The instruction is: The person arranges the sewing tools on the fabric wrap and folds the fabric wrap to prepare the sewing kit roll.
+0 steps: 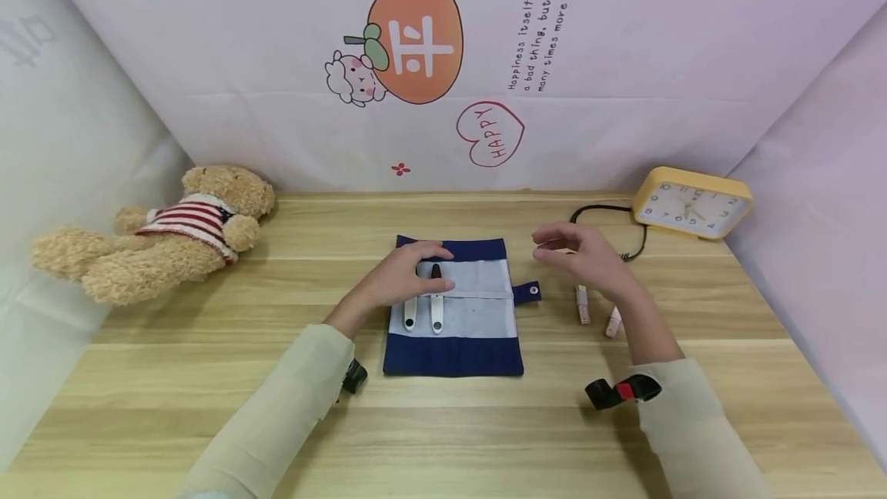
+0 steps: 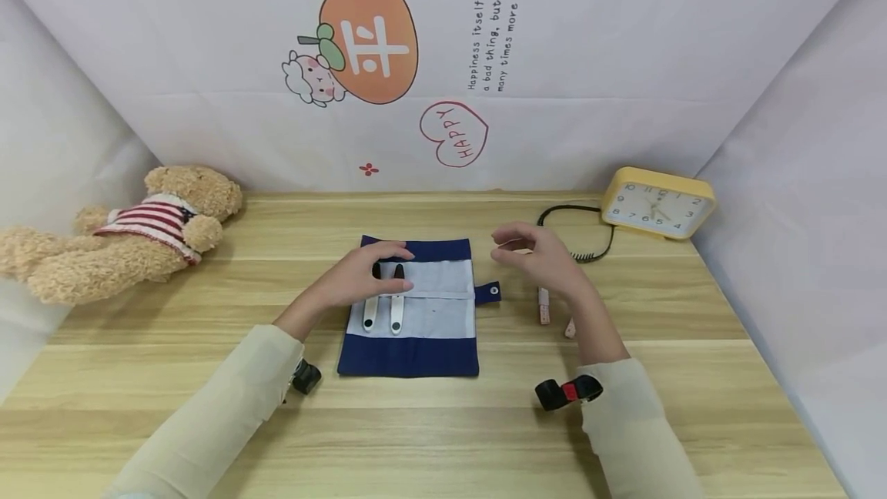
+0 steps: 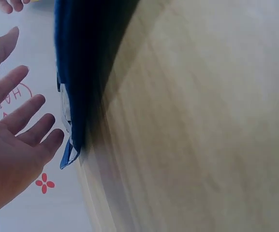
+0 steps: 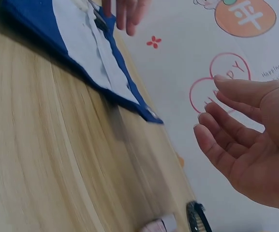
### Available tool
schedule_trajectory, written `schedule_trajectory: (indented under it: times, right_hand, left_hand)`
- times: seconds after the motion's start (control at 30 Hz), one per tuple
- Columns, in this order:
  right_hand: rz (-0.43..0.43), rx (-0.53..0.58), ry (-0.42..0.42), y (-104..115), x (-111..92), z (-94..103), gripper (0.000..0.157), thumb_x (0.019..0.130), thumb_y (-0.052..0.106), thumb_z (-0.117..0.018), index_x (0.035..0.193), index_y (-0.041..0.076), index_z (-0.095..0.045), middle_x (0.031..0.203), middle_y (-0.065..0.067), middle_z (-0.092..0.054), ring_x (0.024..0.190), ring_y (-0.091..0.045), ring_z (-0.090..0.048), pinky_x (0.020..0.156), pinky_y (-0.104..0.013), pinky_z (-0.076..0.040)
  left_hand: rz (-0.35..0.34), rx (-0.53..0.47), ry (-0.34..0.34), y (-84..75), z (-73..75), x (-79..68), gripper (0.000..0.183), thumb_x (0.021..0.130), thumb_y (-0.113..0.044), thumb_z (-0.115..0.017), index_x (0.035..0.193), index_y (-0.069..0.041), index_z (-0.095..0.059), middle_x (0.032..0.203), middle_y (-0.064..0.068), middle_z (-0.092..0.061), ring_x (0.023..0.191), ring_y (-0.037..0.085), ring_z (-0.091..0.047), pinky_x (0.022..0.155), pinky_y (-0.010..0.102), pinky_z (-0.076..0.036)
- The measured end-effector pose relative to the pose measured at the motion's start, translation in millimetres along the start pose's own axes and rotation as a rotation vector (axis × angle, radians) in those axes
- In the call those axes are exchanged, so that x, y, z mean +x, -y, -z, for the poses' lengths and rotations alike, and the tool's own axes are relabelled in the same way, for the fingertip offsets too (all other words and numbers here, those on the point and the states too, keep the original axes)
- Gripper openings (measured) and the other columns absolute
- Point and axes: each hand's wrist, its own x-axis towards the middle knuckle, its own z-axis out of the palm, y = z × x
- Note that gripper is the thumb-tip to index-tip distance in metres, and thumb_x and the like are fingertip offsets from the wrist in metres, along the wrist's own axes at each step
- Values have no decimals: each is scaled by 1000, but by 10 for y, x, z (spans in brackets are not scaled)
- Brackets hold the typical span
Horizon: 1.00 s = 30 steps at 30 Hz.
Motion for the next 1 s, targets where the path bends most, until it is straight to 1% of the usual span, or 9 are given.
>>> schedule_trajectory:
  times: [0.17,0.27,0.37,0.47,0.53,0.7,0.83,1.0]
  right_hand:
    - [1,-38,-17,-46,-103,133,43,100,30,-67,132,2,-62,132,-20,-62,117,-29,-59,85,-24,-51]
    - [-2,-51,-31,-90,-176,210,44,100,30,-67,133,1,-61,131,-20,-62,115,-28,-60,84,-23,-52]
    - [-8,-60,-53,-152,-241,273,44,100,28,-67,133,0,-61,129,-20,-63,111,-20,-62,83,-23,-53]
    - [-21,-58,-78,-209,-296,329,44,99,28,-69,132,0,-62,128,-20,-64,107,-10,-62,83,-21,-52]
    - [-22,-61,-89,-243,-327,366,44,99,28,-69,132,1,-62,126,-20,-65,105,-6,-62,82,-19,-51]
    - [-16,-53,-87,-320,-387,452,43,99,27,-69,130,-1,-62,125,-21,-65,103,-6,-63,82,-18,-51]
    - [-25,-43,-78,-383,-431,510,43,99,25,-69,131,-2,-61,125,-20,-65,102,-4,-64,82,-17,-51]
    - [-56,-47,-68,-459,-483,569,43,99,25,-69,132,-1,-60,125,-17,-65,103,-4,-63,83,-17,-50]
  left_hand:
    - [2,40,26,-1,-14,0,55,92,-35,-76,139,-9,-62,159,13,-39,148,30,-32,118,49,-28]
    - [-15,62,46,-3,-23,10,55,93,-38,-75,138,-9,-62,161,13,-35,149,32,-29,118,52,-27]
    - [-25,85,69,-6,-33,21,55,93,-40,-74,137,-9,-63,162,13,-33,150,33,-26,118,55,-25]
    - [-17,99,86,-8,-42,25,56,92,-40,-75,138,-10,-64,163,11,-31,151,34,-23,118,57,-23]
    - [-17,105,96,-3,-51,32,56,92,-41,-75,138,-11,-64,163,11,-31,152,34,-22,118,58,-22]
    - [-30,128,119,0,-66,40,52,92,-41,-75,135,-13,-67,163,12,-31,152,35,-19,117,61,-20]
    - [-25,148,138,5,-77,43,49,92,-40,-75,133,-14,-69,163,12,-31,152,36,-18,117,63,-18]
    - [-9,168,142,8,-80,40,47,92,-40,-75,132,-15,-69,163,13,-31,153,37,-17,118,62,-17]
